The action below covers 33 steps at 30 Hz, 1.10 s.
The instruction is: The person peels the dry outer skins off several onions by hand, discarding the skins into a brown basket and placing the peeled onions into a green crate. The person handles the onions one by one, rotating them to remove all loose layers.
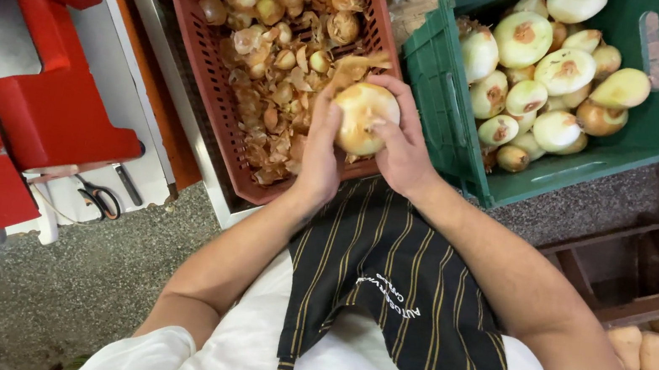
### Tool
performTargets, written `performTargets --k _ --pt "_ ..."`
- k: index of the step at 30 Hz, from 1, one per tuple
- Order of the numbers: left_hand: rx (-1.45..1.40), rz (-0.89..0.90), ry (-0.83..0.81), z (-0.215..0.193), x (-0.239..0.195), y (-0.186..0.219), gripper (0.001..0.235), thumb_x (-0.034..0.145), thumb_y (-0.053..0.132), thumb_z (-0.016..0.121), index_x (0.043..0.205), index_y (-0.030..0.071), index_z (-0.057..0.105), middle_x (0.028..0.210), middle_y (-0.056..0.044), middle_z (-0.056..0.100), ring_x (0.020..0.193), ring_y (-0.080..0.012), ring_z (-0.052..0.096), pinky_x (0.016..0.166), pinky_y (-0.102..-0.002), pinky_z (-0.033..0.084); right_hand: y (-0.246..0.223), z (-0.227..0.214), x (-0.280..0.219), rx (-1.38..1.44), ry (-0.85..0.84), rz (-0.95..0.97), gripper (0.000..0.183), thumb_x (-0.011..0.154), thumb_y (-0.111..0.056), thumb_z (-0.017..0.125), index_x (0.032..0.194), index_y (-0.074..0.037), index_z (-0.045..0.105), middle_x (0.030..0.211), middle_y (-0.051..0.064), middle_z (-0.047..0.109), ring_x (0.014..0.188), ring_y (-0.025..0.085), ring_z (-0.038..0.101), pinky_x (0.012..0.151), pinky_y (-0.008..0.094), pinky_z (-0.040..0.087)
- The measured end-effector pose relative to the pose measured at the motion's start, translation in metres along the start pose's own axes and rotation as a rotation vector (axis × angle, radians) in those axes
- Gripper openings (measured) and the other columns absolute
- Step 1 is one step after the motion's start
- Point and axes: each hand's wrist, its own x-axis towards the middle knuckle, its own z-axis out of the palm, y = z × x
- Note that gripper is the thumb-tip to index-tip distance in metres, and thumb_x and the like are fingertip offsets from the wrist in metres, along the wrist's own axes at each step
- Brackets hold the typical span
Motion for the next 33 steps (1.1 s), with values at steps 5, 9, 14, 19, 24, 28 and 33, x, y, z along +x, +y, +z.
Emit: performTargets --k 5,9,14,19,24,28,33 --pt "-0.063 0.058 -0.069 -0.006 0.000 -0.021 0.072 0.117 0.027 0.077 0.179 0.006 0.046 0.162 -0.024 0.055 0.148 -0.0385 0.061 0.120 -0.055 0.064 -0.005 0.000 0.004 -0.141 0.047 -0.059 0.033 0.116 -0.014 0.065 0.145 0.003 0.064 0.146 0.023 0.071 0.134 0.029 0.071 0.114 0.049 0.063" --pt "-0.214 -0.003 0.042 0.003 -0.001 -0.032 0.069 0.118 0.022 0.075 0.182 0.012 0.050 0.163 -0.024 0.059 0.144 -0.0348 0.063 0.118 -0.050 0.064 -0.009 0.013 0.003 -0.204 0.097 -0.046 0.021 0.115 -0.013 0.068 0.128 0.003 0.074 0.138 0.021 0.075 0.132 0.027 0.070 0.115 0.045 0.058" --pt "-0.249 -0.137 0.124 0.005 -0.001 -0.030 0.066 0.116 0.034 0.077 0.177 0.013 0.059 0.159 -0.026 0.066 0.137 -0.0376 0.070 0.112 -0.056 0.067 -0.012 0.009 0.012 -0.323 0.111 0.007 0.023 0.117 -0.016 0.068 0.114 0.001 0.084 0.129 0.020 0.082 0.133 0.028 0.074 0.117 0.043 0.056" --pt "-0.186 -0.265 0.264 -0.013 0.014 -0.049 0.046 0.118 0.045 0.074 0.144 0.007 0.081 0.126 -0.022 0.084 0.106 -0.0349 0.084 0.085 -0.055 0.074 -0.014 0.016 0.017 -0.420 0.085 0.109 0.023 0.116 -0.017 0.073 0.113 -0.003 0.090 0.132 0.017 0.084 0.147 0.027 0.066 0.128 0.045 0.049" --pt "-0.059 -0.199 0.315 -0.030 0.027 -0.059 0.037 0.123 0.040 0.068 0.133 0.008 0.084 0.121 -0.010 0.081 0.104 -0.0219 0.081 0.084 -0.037 0.070 -0.004 0.017 0.021 -0.425 0.259 0.249 0.023 0.121 -0.020 0.073 0.124 -0.005 0.090 0.137 0.013 0.082 0.133 0.023 0.073 0.117 0.044 0.059" --pt "-0.010 -0.167 0.183 -0.037 0.019 -0.058 0.043 0.127 0.042 0.061 0.143 0.009 0.082 0.124 -0.013 0.079 0.110 -0.0251 0.080 0.088 -0.041 0.072 0.013 0.009 0.022 -0.329 0.492 0.477 0.027 0.115 -0.033 0.081 0.124 -0.010 0.092 0.111 0.006 0.085 0.096 0.017 0.081 0.083 0.032 0.069" --pt "0.325 0.019 -0.025 -0.028 0.010 -0.036 0.058 0.100 0.033 0.098 0.150 0.012 0.077 0.136 -0.013 0.074 0.124 -0.0274 0.073 0.097 -0.045 0.069 -0.019 0.033 0.022 -0.289 0.494 0.509 0.037 0.120 -0.032 0.070 0.142 -0.006 0.085 0.126 0.016 0.080 0.115 0.026 0.082 0.099 0.042 0.071"
